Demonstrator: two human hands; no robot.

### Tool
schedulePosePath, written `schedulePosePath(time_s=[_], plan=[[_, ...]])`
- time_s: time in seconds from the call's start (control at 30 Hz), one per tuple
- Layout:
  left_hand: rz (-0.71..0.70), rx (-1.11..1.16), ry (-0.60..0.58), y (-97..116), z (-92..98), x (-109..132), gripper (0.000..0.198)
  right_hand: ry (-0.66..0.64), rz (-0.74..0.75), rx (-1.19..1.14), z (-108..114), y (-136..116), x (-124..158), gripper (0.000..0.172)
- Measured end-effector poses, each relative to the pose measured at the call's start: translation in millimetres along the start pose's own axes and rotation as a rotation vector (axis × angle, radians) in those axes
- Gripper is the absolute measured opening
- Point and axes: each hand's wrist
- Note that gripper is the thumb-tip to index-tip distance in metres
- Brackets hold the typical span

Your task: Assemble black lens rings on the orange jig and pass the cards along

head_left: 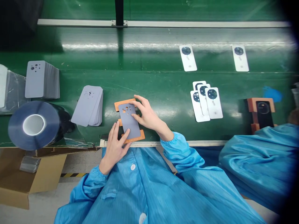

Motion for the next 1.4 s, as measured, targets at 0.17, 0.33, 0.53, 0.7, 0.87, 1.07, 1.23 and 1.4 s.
schedulePosePath(time_s=[0.17,0.33,0.53,0.7,0.87,1.07,1.23,1.4], plan=[[-0.005,-0.001,-0.002,0.9,2.4,-1.3,0.082,-0.051,-0.026,0.095,0.3,-0.3,1.9,0.058],[-0.003,0.008,0.0,0.5,1.1,-0.2,0.077,-0.075,-0.055,0.268,-4.2,-20.1,13.2,0.058],[-0.003,0.013,0.002,-1.6,-2.0,0.2,0.081,-0.213,-0.026,0.466,-23.4,-48.5,22.2,0.055],[-0.011,0.016,0.009,-3.5,-3.3,-0.2,0.082,-0.185,-0.064,0.538,-33.0,-53.4,16.3,0.053],[-0.014,0.024,0.017,-4.5,-3.7,0.2,0.08,-0.143,-0.085,0.483,-34.5,-52.0,10.1,0.051],[-0.006,0.031,0.016,-4.3,-4.6,0.6,0.078,-0.088,-0.111,0.403,-39.0,-51.3,6.0,0.05],[-0.01,0.019,0.009,-3.9,-3.8,0.3,0.079,-0.065,-0.093,0.402,-41.2,-52.5,0.6,0.046],[-0.011,0.019,0.006,-3.1,-2.3,0.3,0.075,-0.066,-0.072,0.39,-33.8,-49.3,-1.8,0.042]])
Point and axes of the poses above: each hand's wrist, its own x-axis away from the middle knuckle, its own z-axis out of the back of the hand, y = z × x, and after that the axes turned 5 degrees about -y, right-handed
